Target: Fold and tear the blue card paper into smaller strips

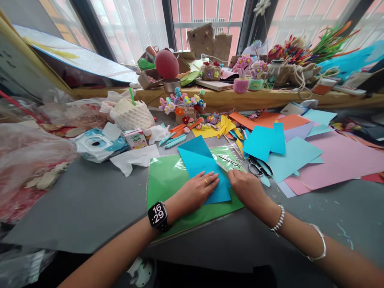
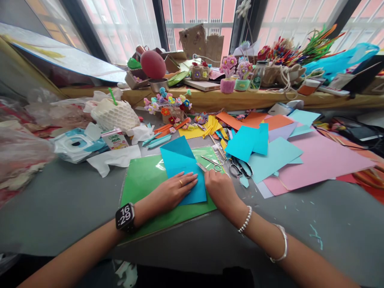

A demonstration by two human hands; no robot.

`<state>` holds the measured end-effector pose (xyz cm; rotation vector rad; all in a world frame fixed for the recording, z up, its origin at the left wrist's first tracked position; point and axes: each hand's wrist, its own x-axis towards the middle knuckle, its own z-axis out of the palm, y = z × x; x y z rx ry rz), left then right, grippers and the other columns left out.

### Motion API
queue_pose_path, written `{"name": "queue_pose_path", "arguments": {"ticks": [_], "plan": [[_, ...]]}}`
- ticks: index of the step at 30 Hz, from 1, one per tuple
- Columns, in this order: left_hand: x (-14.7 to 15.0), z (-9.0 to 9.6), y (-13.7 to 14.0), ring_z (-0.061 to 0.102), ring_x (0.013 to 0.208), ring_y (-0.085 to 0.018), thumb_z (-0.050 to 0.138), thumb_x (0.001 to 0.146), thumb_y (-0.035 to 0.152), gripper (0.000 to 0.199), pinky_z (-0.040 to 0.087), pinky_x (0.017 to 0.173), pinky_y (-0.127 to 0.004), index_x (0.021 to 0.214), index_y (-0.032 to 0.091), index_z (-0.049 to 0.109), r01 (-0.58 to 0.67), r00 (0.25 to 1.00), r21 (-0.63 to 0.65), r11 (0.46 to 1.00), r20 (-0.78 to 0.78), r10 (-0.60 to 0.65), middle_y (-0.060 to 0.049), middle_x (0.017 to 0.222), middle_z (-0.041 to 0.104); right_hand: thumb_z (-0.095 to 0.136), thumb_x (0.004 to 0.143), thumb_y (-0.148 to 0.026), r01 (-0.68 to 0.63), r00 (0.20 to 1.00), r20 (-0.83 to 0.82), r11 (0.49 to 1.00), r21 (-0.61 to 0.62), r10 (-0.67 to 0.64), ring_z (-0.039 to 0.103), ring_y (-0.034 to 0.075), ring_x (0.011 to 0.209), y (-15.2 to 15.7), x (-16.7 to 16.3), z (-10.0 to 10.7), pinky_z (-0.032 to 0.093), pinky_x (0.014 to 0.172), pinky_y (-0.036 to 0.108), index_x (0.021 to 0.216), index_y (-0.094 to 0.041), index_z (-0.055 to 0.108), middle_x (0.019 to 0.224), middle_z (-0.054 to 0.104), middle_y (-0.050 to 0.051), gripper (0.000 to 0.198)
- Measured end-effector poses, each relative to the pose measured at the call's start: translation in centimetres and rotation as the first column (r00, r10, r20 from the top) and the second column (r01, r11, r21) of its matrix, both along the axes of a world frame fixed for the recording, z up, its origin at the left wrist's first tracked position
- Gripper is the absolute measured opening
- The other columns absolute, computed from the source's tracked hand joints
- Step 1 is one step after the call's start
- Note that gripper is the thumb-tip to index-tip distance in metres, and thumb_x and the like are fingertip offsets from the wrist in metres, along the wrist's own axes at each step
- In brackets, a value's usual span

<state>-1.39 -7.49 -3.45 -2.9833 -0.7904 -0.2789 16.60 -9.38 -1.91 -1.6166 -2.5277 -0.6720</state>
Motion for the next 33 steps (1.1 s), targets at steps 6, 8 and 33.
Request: {"name": "queue_pose_path", "arguments": {"ticks": [6, 8, 33], "plan": [[0.0, 0.1, -0.1, 0.04, 0.116, -0.022, 0.034, 0.086, 0.016, 0.033, 0.034, 0.097, -0.041, 0.116, 0.009, 0.044, -0.001, 1.0, -0.001, 1.0, 0.024, 0.001, -0.014, 0.124, 0.045, 0.037, 0.076, -0.003, 0.045, 0.998, -0.039, 0.999, -0.017, -0.045, 0.057, 0.018, 0.054, 0.6, 0.1, 0.0, 0.025, 0.044, 0.026, 0.071, -0.013, 0.055, 0.062, 0.059, 0.008, 0.022], [0.0, 0.2, -0.2, 0.039, 0.117, -0.022, 0.033, 0.086, 0.016, 0.033, 0.034, 0.097, -0.041, 0.116, 0.009, 0.044, 0.003, 0.999, -0.009, 1.0, 0.036, -0.002, -0.014, 0.124, 0.045, 0.038, 0.077, -0.007, 0.068, 0.992, -0.108, 0.997, -0.034, -0.072, 0.056, 0.016, 0.055, 1.1, 1.3, 0.0, 0.026, 0.044, 0.025, 0.072, -0.014, 0.056, 0.063, 0.06, 0.007, 0.02], [-0.2, 0.4, 0.0, 0.027, 0.124, -0.024, 0.032, 0.087, 0.023, 0.035, 0.027, 0.1, -0.043, 0.119, 0.014, 0.042, -0.071, 0.997, -0.059, 0.996, 0.012, 0.072, -0.015, 0.132, 0.035, 0.039, 0.082, -0.016, -0.107, 0.961, -0.252, 0.993, 0.056, 0.118, 0.055, 0.013, 0.067, 2.9, 3.5, -0.3, 0.03, 0.048, 0.022, 0.076, -0.017, 0.059, 0.07, 0.06, 0.004, 0.021]]}}
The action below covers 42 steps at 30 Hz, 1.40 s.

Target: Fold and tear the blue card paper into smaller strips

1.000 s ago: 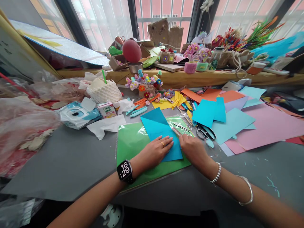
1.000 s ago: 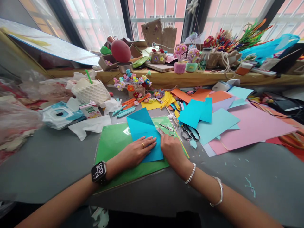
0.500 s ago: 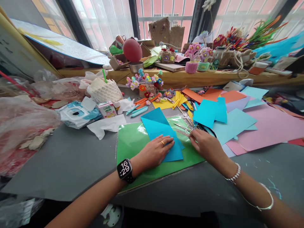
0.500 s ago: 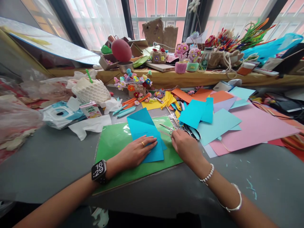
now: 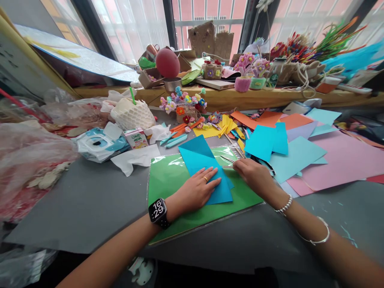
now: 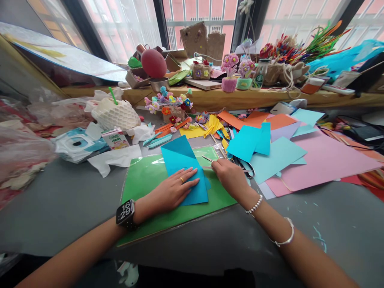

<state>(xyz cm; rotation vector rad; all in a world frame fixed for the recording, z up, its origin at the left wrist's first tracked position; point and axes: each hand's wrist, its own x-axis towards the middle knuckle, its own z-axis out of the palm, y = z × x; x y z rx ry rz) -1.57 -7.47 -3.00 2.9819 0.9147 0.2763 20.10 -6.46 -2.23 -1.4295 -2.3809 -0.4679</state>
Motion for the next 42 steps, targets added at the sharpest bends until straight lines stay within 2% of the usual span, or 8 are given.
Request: {"name": "queue_pose_path", "arguments": {"ticks": [4, 10, 15, 24, 36, 42], "plan": [[0.0, 0.1, 0.1, 0.029, 0.123, -0.025, 0.031, 0.087, 0.024, 0.035, 0.028, 0.099, -0.043, 0.119, 0.014, 0.042, 0.006, 1.0, 0.008, 1.0, -0.013, -0.006, -0.015, 0.131, 0.035, 0.041, 0.081, -0.012, -0.028, 0.998, 0.049, 1.0, 0.013, 0.027, 0.055, 0.013, 0.066, 0.2, 0.0, -0.1, 0.029, 0.047, 0.022, 0.09, -0.02, 0.059, 0.073, 0.061, 0.003, 0.022], [0.3, 0.5, 0.3, 0.036, 0.118, -0.026, 0.034, 0.085, 0.025, 0.04, 0.031, 0.097, -0.042, 0.122, 0.01, 0.038, 0.017, 1.0, 0.042, 0.999, -0.027, -0.016, -0.016, 0.128, 0.04, 0.039, 0.081, -0.011, -0.042, 0.999, 0.024, 0.999, 0.019, 0.041, 0.055, 0.014, 0.071, 0.5, -0.4, -0.3, 0.032, 0.05, 0.023, 0.081, -0.015, 0.059, 0.074, 0.061, 0.005, 0.02], [0.6, 0.7, 0.6, 0.041, 0.114, -0.026, 0.033, 0.085, 0.027, 0.04, 0.032, 0.096, -0.042, 0.12, 0.01, 0.041, -0.001, 0.999, 0.044, 0.999, -0.046, 0.003, -0.015, 0.123, 0.044, 0.04, 0.081, -0.012, -0.02, 0.999, 0.045, 1.0, 0.018, 0.019, 0.055, 0.014, 0.068, 0.6, -0.5, -0.4, 0.03, 0.048, 0.023, 0.075, -0.015, 0.058, 0.07, 0.06, 0.004, 0.019], [0.5, 0.3, 0.8, 0.03, 0.122, -0.023, 0.032, 0.086, 0.029, 0.041, 0.025, 0.101, -0.04, 0.122, 0.011, 0.038, -0.003, 1.0, -0.015, 1.0, -0.03, 0.002, -0.013, 0.132, 0.035, 0.04, 0.081, -0.013, -0.034, 0.999, 0.037, 0.998, 0.044, 0.032, 0.055, 0.014, 0.065, 1.0, -0.3, -0.9, 0.028, 0.047, 0.024, 0.072, -0.015, 0.057, 0.067, 0.06, 0.004, 0.019], [0.7, 0.3, 0.9, 0.031, 0.122, -0.023, 0.031, 0.086, 0.03, 0.04, 0.026, 0.101, -0.041, 0.121, 0.011, 0.039, -0.003, 1.0, -0.026, 1.0, -0.017, 0.003, -0.013, 0.131, 0.036, 0.044, 0.081, -0.016, -0.084, 0.995, 0.058, 0.992, 0.095, 0.079, 0.054, 0.014, 0.063, 0.9, -0.3, -1.5, 0.03, 0.051, 0.024, 0.068, -0.015, 0.057, 0.067, 0.06, 0.002, 0.018], [0.6, 0.2, 0.9, 0.031, 0.122, -0.024, 0.031, 0.086, 0.03, 0.041, 0.025, 0.101, -0.041, 0.122, 0.011, 0.039, -0.009, 1.0, -0.034, 0.999, -0.022, 0.008, -0.013, 0.132, 0.036, 0.046, 0.081, -0.017, -0.079, 0.996, -0.023, 0.991, 0.111, 0.082, 0.055, 0.014, 0.066, 0.9, -0.2, -1.7, 0.029, 0.05, 0.023, 0.072, -0.015, 0.059, 0.069, 0.062, 0.003, 0.015]]}}
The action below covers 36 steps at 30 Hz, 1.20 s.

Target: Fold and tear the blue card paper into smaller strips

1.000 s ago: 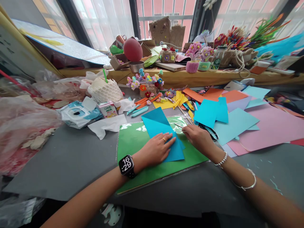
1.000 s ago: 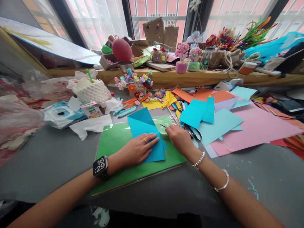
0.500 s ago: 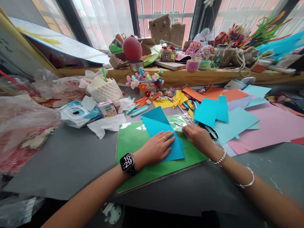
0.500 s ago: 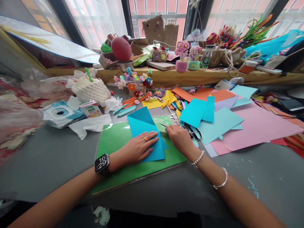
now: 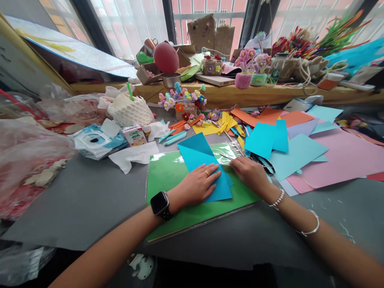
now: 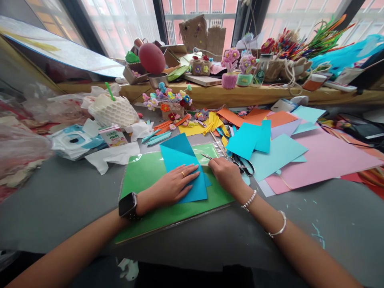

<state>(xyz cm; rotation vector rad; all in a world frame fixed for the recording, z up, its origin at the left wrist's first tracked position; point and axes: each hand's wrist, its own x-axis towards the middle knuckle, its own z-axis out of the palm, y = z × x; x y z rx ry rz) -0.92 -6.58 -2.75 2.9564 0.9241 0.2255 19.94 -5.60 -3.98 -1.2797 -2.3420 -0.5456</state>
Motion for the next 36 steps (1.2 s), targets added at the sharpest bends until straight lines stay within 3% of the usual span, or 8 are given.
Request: {"name": "queue_pose_path", "arguments": {"ticks": [8, 17, 36], "plan": [[0.0, -0.2, 0.1, 0.03, 0.122, -0.024, 0.032, 0.086, 0.029, 0.041, 0.025, 0.101, -0.041, 0.122, 0.011, 0.039, 0.004, 1.0, 0.005, 1.0, 0.012, -0.005, -0.014, 0.131, 0.036, 0.045, 0.081, -0.017, -0.013, 1.0, 0.008, 1.0, -0.01, 0.013, 0.054, 0.014, 0.065, 0.0, 0.0, 0.0, 0.03, 0.052, 0.023, 0.069, -0.015, 0.058, 0.068, 0.061, 0.003, 0.018], [0.1, -0.3, 0.0, 0.031, 0.122, -0.024, 0.032, 0.086, 0.03, 0.041, 0.025, 0.101, -0.042, 0.122, 0.011, 0.039, -0.004, 1.0, -0.003, 1.0, 0.015, 0.004, -0.014, 0.131, 0.037, 0.041, 0.083, -0.015, -0.132, 0.989, 0.058, 0.99, -0.042, 0.135, 0.051, 0.013, 0.062, -0.6, 0.8, 0.3, 0.032, 0.055, 0.023, 0.068, -0.016, 0.057, 0.064, 0.058, 0.003, 0.023], [0.1, 0.0, -0.1, 0.028, 0.124, -0.022, 0.031, 0.086, 0.031, 0.04, 0.023, 0.102, -0.041, 0.12, 0.012, 0.039, -0.005, 1.0, -0.019, 1.0, 0.013, 0.005, -0.014, 0.132, 0.035, 0.036, 0.085, -0.012, -0.318, 0.943, 0.07, 0.944, -0.091, 0.324, 0.054, 0.013, 0.066, -4.1, 1.9, 0.9, 0.04, 0.055, 0.024, 0.083, -0.014, 0.06, 0.073, 0.063, 0.005, 0.023]]}}
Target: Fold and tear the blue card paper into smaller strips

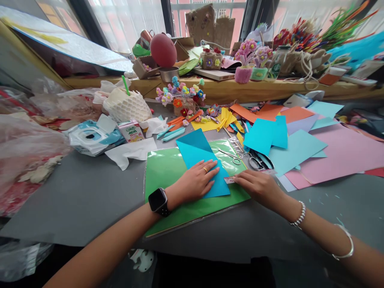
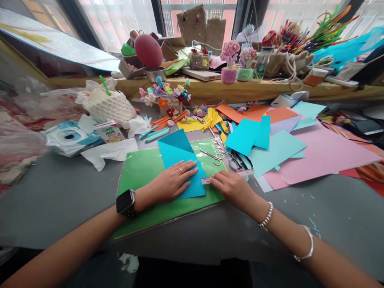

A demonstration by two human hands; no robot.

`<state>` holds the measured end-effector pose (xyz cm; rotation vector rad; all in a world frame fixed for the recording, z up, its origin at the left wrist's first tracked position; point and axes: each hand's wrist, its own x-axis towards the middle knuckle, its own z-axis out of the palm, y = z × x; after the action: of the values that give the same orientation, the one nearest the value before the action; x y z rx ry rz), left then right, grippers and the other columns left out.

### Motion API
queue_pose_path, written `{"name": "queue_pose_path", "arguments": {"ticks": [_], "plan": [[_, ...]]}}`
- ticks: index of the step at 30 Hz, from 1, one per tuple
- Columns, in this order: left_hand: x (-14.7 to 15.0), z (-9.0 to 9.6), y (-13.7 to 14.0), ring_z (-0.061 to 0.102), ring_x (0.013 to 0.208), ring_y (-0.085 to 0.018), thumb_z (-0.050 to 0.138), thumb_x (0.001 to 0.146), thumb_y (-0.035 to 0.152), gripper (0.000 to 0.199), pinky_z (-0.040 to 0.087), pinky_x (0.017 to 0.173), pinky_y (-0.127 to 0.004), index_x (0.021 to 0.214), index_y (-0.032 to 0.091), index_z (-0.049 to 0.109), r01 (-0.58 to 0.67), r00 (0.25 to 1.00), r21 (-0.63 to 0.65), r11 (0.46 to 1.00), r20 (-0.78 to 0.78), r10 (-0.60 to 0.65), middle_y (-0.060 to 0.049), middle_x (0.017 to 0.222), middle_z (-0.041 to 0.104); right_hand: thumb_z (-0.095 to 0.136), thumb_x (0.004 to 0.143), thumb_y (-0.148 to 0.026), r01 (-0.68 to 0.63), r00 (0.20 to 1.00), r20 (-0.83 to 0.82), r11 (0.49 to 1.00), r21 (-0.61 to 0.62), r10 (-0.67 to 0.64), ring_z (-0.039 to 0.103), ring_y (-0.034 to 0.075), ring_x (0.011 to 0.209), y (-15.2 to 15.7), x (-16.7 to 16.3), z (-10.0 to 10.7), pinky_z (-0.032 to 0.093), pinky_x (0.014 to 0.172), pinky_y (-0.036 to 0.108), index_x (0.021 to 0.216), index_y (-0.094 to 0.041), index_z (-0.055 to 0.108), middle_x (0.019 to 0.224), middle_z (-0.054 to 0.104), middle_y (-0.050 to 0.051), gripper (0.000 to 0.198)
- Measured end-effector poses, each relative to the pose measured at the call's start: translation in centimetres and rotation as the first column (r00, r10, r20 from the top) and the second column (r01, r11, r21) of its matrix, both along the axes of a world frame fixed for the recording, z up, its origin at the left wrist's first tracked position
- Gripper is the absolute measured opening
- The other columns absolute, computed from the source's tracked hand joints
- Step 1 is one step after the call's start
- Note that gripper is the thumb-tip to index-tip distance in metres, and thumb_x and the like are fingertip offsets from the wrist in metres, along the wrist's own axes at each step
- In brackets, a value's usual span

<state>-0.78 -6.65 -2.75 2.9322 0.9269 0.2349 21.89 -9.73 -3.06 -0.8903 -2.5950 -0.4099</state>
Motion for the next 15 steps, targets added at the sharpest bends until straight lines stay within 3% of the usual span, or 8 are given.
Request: {"name": "queue_pose_path", "arguments": {"ticks": [15], "plan": [[0.1, -0.1, -0.1, 0.026, 0.125, -0.022, 0.031, 0.086, 0.03, 0.04, 0.021, 0.102, -0.041, 0.121, 0.011, 0.038, -0.007, 1.0, 0.011, 1.0, -0.03, 0.008, -0.013, 0.133, 0.034, 0.034, 0.084, -0.009, -0.131, 0.991, -0.038, 0.991, -0.005, 0.131, 0.058, 0.014, 0.075, -2.7, 0.8, -0.7, 0.047, 0.064, 0.026, 0.085, -0.014, 0.058, 0.082, 0.065, 0.008, 0.024]]}}
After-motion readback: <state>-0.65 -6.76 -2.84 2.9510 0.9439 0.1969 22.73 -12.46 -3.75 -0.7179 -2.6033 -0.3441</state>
